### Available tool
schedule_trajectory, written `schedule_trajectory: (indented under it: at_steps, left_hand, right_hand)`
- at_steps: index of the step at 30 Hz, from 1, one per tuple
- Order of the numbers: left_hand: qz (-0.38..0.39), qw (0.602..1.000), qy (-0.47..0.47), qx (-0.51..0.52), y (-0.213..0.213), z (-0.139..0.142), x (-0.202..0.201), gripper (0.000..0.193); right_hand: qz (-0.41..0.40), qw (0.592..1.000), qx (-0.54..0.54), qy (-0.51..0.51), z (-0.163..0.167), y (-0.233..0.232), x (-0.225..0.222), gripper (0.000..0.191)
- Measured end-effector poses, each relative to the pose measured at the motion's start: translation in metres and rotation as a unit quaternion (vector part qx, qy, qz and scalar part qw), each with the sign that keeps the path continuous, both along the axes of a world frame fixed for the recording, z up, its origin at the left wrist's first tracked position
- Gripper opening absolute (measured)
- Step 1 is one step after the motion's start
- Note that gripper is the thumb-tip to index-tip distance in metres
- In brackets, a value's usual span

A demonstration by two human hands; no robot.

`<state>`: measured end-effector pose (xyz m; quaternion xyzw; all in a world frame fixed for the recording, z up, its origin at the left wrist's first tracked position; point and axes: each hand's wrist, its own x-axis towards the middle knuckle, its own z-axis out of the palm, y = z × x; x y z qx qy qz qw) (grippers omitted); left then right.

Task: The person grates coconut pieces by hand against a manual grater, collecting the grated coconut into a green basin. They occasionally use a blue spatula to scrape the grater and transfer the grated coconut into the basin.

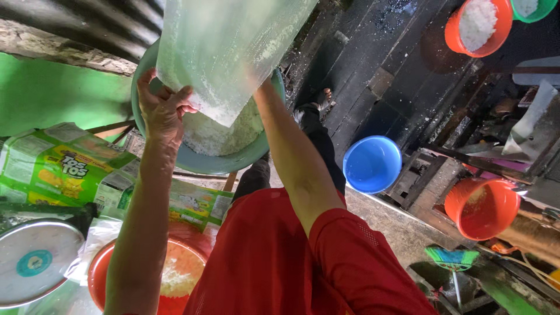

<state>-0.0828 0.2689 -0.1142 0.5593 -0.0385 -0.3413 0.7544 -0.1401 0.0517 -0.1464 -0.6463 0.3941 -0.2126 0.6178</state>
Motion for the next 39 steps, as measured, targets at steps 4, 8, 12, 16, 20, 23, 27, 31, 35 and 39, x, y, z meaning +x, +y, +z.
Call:
schedule_trajectory:
  at_steps: [4,8,12,16,20,23,27,31,35,39]
  left_hand:
    - [0.013,1.0,0.006,0.022,0.0,0.0,0.002,0.092]
    - [0.005,1.0,0.005,0.006,0.002,0.002,0.006,0.09]
    - [0.016,1.0,0.005,0.012,0.001,0.004,0.009,0.092]
    - [0.026,0.999,0.0,0.021,-0.003,0.002,0.007,0.094]
    - [0.026,0.999,0.009,0.04,-0.002,-0.001,0.008,0.095]
    - [0.016,0.999,-0.002,0.045,-0.002,-0.005,0.012,0.091]
    - [0.011,0.998,-0.011,0.057,-0.004,-0.002,0.016,0.088]
    - [0.005,0.997,-0.012,0.075,-0.005,0.002,0.015,0.089]
    - [0.003,0.998,-0.015,0.063,-0.007,0.002,0.011,0.089]
    - [0.009,0.998,-0.006,0.063,-0.013,0.001,0.007,0.091]
  right_hand:
    - [-0.044,0.995,-0.01,0.092,-0.022,0.091,-0.033,0.059]
    - [0.069,0.987,-0.144,0.018,-0.05,0.165,-0.09,0.063]
    - [-0.233,0.657,0.546,-0.465,-0.053,0.144,-0.07,0.05]
    - [-0.019,0.944,0.259,-0.201,-0.023,0.052,-0.018,0.052]
    - [0.039,0.997,0.017,-0.057,0.002,-0.01,0.016,0.054]
    - [0.069,0.993,-0.097,0.021,-0.008,-0.006,0.014,0.055]
    - [0.167,0.941,-0.271,0.117,-0.038,0.065,-0.031,0.058]
    - [0.262,0.878,-0.383,0.117,-0.051,0.123,-0.083,0.055]
    - [0.104,0.985,-0.135,0.015,-0.036,0.087,-0.066,0.043]
    - [0.029,0.999,-0.028,0.002,-0.005,0.015,-0.011,0.045]
